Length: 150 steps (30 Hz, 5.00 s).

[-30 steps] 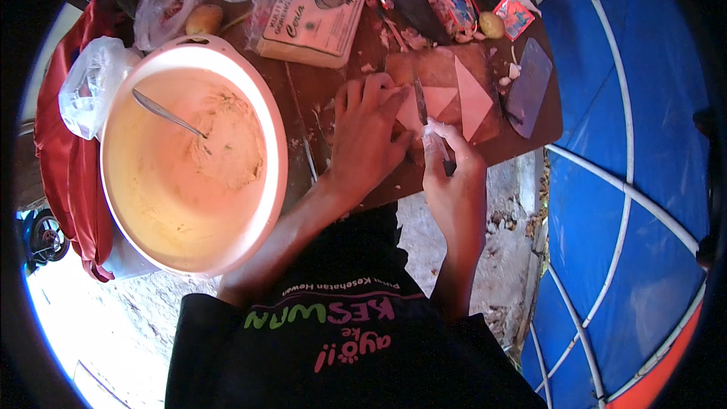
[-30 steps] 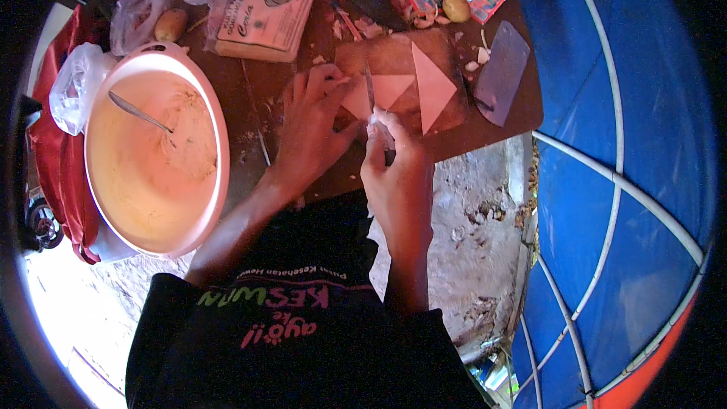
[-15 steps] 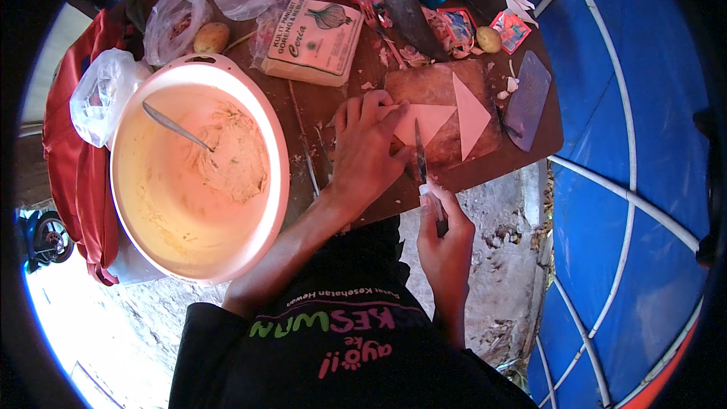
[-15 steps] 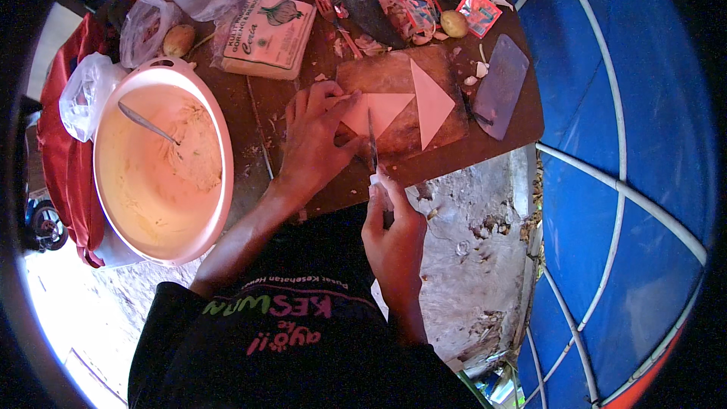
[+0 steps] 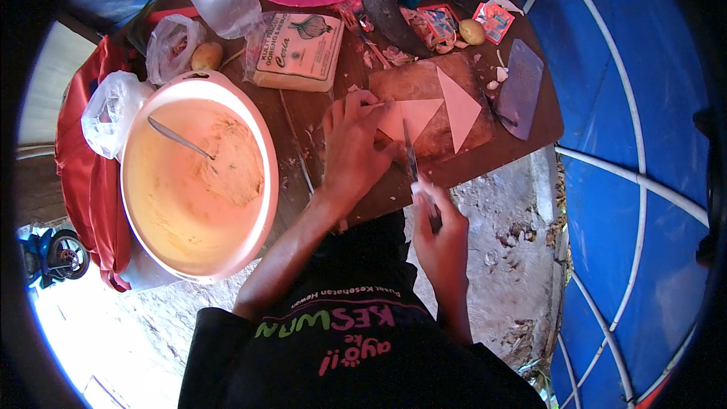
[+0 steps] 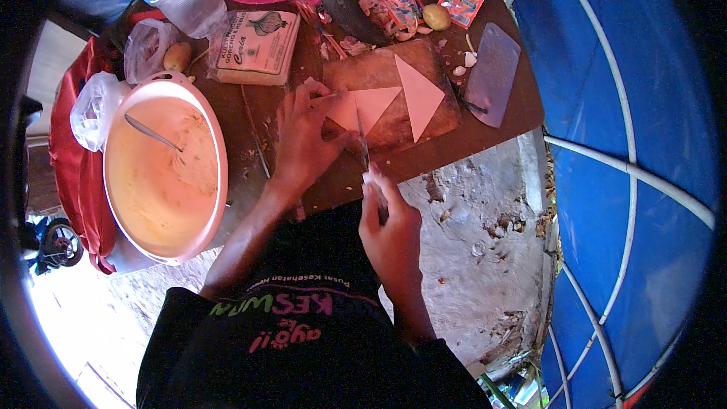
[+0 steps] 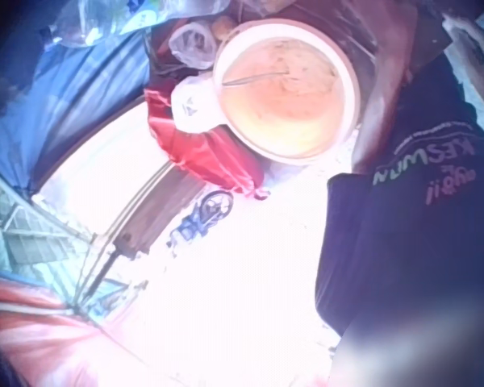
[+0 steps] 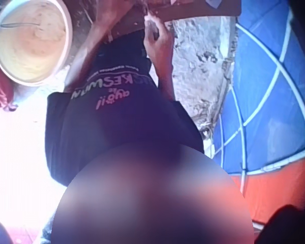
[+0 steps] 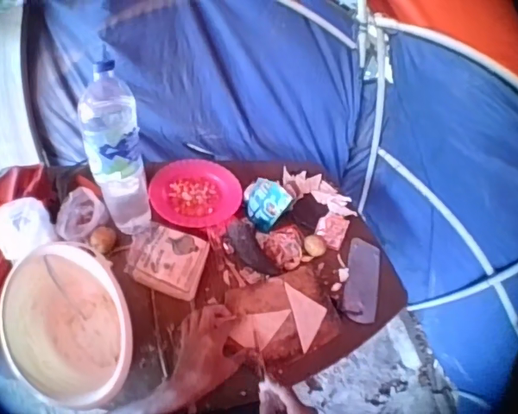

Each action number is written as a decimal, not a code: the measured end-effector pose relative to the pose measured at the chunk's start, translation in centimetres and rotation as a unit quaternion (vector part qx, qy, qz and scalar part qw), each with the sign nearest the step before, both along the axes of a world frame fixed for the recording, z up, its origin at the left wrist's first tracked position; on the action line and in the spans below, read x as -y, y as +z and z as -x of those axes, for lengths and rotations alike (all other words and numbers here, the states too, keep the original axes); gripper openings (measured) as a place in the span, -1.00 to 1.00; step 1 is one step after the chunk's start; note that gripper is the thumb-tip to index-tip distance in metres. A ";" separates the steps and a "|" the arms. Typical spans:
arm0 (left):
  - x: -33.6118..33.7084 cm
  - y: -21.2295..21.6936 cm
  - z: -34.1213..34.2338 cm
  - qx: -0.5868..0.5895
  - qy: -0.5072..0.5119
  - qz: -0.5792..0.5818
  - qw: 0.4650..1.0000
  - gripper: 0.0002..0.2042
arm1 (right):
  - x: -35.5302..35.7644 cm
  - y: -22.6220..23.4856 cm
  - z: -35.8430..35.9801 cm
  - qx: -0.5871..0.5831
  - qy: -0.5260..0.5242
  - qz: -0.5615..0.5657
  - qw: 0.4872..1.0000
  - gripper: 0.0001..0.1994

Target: The person cuts a stack of pink paper into triangular shapes using a knife, then scoops a yellow paste from a bowl and spreads it onto the paper triangles. They fold the paper around the paste to form small packets and place them on the table.

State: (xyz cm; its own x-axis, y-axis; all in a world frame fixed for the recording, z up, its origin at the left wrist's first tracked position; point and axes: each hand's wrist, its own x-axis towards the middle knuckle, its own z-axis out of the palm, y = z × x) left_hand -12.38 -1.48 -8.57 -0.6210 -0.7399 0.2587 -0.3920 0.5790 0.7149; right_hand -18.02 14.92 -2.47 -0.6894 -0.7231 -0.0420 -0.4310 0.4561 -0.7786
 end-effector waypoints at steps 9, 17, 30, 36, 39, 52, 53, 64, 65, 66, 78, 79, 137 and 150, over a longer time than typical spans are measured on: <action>-0.1 -0.2 0.3 -0.007 0.002 0.011 1.000 -0.40 | 2.6 -2.7 1.2 -0.052 -0.004 0.086 0.995 -0.76; -0.2 0.2 0.3 0.027 -0.001 0.007 1.000 -0.35 | 2.5 -1.6 2.6 0.007 0.011 0.061 0.998 -0.74; 2.9 0.3 -1.5 -0.005 0.000 -0.060 0.998 -0.49 | 1.0 -1.2 4.2 0.029 -0.017 0.055 0.998 -0.71; 3.1 0.6 -1.6 -0.020 0.003 -0.097 0.995 -0.53 | 0.8 -1.3 5.1 0.061 0.032 0.096 0.993 -0.70; 2.8 0.7 -1.5 -0.057 0.003 -0.144 0.988 -0.57 | 0.4 -1.6 5.1 0.080 0.006 0.089 0.993 -0.68; 2.1 3.8 -1.0 -0.356 -0.010 -0.472 0.806 -0.67 | 5.6 -1.0 11.2 -0.259 0.044 0.023 0.965 -0.69; 2.2 4.0 -1.0 -0.362 -0.007 -0.483 0.797 -0.68 | 5.9 -1.0 11.5 -0.248 0.075 0.070 0.963 -0.69; 2.6 4.0 -2.6 -0.416 0.069 -0.442 0.792 -0.74 | 10.9 1.0 17.8 -0.264 0.224 0.025 0.938 -0.66; 2.7 4.0 -2.7 -0.411 0.076 -0.440 0.795 -0.74 | 11.8 0.7 18.0 -0.257 0.243 0.026 0.935 -0.66; 2.7 3.9 -2.7 -0.410 0.081 -0.436 0.797 -0.74 | 12.5 0.3 18.0 -0.248 0.264 0.026 0.932 -0.65; 2.7 3.9 -2.3 -0.406 0.110 -0.438 0.794 -0.71 | 13.3 0.8 12.2 -0.009 0.311 0.224 0.923 -0.61; 2.6 4.0 -2.2 -0.407 0.106 -0.443 0.792 -0.71 | 13.0 0.8 11.6 0.030 0.331 0.210 0.920 -0.63; 1.3 2.1 -1.1 -0.365 -0.086 -0.609 0.699 -0.66 | 9.8 -3.2 7.5 0.096 0.199 0.261 0.940 -0.85; 2.1 0.3 1.4 -0.161 -0.019 -0.304 0.939 -0.62 | 7.1 -2.7 12.1 0.356 -0.073 0.362 0.858 -0.81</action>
State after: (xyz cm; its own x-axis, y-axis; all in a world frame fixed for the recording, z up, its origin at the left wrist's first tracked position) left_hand -13.77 -3.63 -8.30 -0.6114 -0.7909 -0.0259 -0.0859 0.0338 0.9957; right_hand -30.15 7.87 -5.14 -0.7616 -0.6446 -0.0660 0.2917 -0.2501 -0.9233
